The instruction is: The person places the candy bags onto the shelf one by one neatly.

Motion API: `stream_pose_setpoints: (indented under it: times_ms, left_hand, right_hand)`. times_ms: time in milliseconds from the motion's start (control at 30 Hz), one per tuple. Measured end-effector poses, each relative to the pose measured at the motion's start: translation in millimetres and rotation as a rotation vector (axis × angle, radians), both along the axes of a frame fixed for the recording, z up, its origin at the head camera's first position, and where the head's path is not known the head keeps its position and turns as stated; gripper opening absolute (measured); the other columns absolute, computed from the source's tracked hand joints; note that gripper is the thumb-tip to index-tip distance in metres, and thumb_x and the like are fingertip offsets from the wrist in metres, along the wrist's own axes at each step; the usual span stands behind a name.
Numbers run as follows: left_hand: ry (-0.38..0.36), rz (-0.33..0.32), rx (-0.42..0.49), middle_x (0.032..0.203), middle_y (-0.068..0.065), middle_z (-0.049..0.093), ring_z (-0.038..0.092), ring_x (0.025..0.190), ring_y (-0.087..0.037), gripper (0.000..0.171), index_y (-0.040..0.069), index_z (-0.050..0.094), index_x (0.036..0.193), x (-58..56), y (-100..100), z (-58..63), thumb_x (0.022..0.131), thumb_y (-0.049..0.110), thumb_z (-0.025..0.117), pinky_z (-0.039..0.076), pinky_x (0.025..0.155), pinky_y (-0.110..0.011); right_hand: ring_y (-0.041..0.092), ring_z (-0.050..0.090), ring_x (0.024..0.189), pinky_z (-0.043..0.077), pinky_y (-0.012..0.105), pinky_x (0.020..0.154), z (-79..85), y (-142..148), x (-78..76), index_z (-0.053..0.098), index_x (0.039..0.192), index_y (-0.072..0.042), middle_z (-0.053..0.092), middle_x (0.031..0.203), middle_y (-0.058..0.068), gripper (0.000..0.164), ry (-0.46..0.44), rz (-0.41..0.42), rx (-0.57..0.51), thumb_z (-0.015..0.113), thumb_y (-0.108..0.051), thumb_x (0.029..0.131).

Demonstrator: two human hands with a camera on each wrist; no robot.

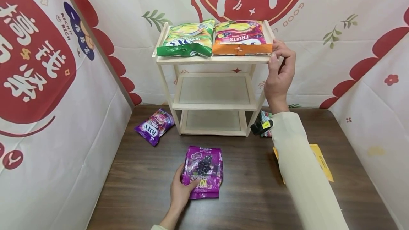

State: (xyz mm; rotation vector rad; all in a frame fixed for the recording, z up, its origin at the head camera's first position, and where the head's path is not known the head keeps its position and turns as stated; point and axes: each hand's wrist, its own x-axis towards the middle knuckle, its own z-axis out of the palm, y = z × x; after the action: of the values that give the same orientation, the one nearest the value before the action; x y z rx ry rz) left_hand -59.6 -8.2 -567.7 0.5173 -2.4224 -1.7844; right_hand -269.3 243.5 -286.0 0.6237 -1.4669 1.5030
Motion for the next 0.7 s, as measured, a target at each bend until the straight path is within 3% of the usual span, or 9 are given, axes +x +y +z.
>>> stream_pose_setpoints:
  times_ms: [400, 567, 700]
  left_hand:
    - [-0.008, 0.017, 0.0, 0.116, -0.016, 0.062, 0.061, 0.098, -0.027, 0.082, 0.009, 0.05, 0.137, -1.2, -0.3, -0.2, 0.065, 0.017, 0.087, 0.046, 0.089, -0.046]
    - [-0.011, 0.028, 0.027, 0.108, -0.016, 0.065, 0.064, 0.086, -0.022, 0.079, 0.008, 0.052, 0.136, -1.8, -0.8, 3.5, 0.066, 0.016, 0.087, 0.053, 0.076, -0.036]
    - [-0.003, 0.038, 0.023, 0.1, -0.013, 0.066, 0.063, 0.079, -0.019, 0.075, 0.008, 0.054, 0.134, -3.4, -1.0, 7.6, 0.067, 0.015, 0.086, 0.053, 0.068, -0.03]
  right_hand:
    - [0.032, 0.042, 0.127, 0.03, 0.041, 0.109, 0.6, -1.1, 0.6, 0.052, 0.097, -0.002, 0.056, 0.11, 0.0, 0.015, -0.003, 0.0, 0.0, 0.044, -0.009, 0.087]
    - [0.032, 0.042, 0.126, 0.03, 0.041, 0.108, 0.8, -1.4, 1.1, 0.052, 0.097, -0.002, 0.056, 0.113, 0.007, 0.015, -0.004, 0.007, -0.004, 0.045, -0.009, 0.087]
    - [0.032, 0.042, 0.126, 0.03, 0.041, 0.108, 1.3, -0.8, 1.2, 0.053, 0.098, -0.003, 0.056, 0.112, 0.003, 0.015, -0.012, -0.002, -0.007, 0.045, -0.009, 0.087]
